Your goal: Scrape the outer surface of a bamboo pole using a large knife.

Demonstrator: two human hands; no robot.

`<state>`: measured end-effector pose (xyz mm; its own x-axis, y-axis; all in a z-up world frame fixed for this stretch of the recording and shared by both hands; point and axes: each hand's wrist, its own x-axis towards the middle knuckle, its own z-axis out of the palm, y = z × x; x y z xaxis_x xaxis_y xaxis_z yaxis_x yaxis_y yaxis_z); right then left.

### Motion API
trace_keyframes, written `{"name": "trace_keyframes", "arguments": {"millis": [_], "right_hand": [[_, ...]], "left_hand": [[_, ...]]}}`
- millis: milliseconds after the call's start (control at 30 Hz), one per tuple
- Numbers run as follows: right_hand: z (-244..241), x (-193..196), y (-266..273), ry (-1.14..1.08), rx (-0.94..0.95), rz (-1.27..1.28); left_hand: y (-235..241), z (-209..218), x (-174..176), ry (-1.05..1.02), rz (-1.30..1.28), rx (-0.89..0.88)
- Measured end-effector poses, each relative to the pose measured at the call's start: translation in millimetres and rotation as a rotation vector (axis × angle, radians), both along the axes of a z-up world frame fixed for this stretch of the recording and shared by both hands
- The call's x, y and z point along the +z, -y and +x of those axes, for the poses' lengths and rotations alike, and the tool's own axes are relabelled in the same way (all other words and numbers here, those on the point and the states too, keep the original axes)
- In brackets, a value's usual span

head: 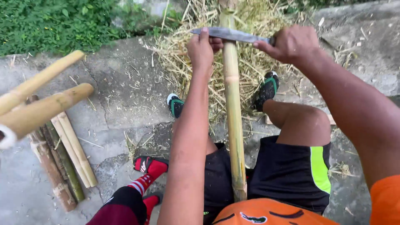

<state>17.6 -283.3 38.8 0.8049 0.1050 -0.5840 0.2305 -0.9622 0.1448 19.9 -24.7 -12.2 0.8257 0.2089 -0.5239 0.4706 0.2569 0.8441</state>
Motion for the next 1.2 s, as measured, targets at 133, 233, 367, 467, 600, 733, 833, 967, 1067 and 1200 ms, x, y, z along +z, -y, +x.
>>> {"name": "trace_keyframes", "arguments": {"millis": [133, 233, 367, 467, 600, 733, 833, 967, 1067, 1200], "right_hand": [[-20, 5, 2, -0.113, -0.084, -0.021], [-19, 7, 1, -0.182, 0.009, 0.027], [5, 7, -10, -0.068, 0.093, -0.061], [-6, 5, -5, -0.116, 0.065, -0.078], [-8, -7, 4, -0.19, 0.042, -0.105], [46, -12, -4, -0.003, 0.076, -0.02], [55, -27, -7, -0.043, 0.043, 0.016], [53, -12, -14, 0.051, 0.011, 0.088], [29, 3, -25, -0.025, -0.025, 0.057], [-27, 53, -25, -0.267, -0.001, -0.135]], "left_hand": [[-3, -46, 29, -0.052, 0.095, -0.092], [-2, -49, 12, -0.12, 0.015, -0.07], [-12, -11, -10, 0.09, -0.084, 0.016], [-11, -47, 1, 0.046, -0.058, -0.02], [-5, -38, -25, 0.201, -0.001, -0.03], [-10, 18, -21, 0.084, -0.063, 0.021], [-16, 36, -19, 0.031, 0.034, -0.005], [-17, 59, -31, 0.13, 0.033, -0.01], [-22, 21, -7, 0.078, 0.115, -0.057], [-15, -61, 4, -0.099, -0.072, -0.041]]}}
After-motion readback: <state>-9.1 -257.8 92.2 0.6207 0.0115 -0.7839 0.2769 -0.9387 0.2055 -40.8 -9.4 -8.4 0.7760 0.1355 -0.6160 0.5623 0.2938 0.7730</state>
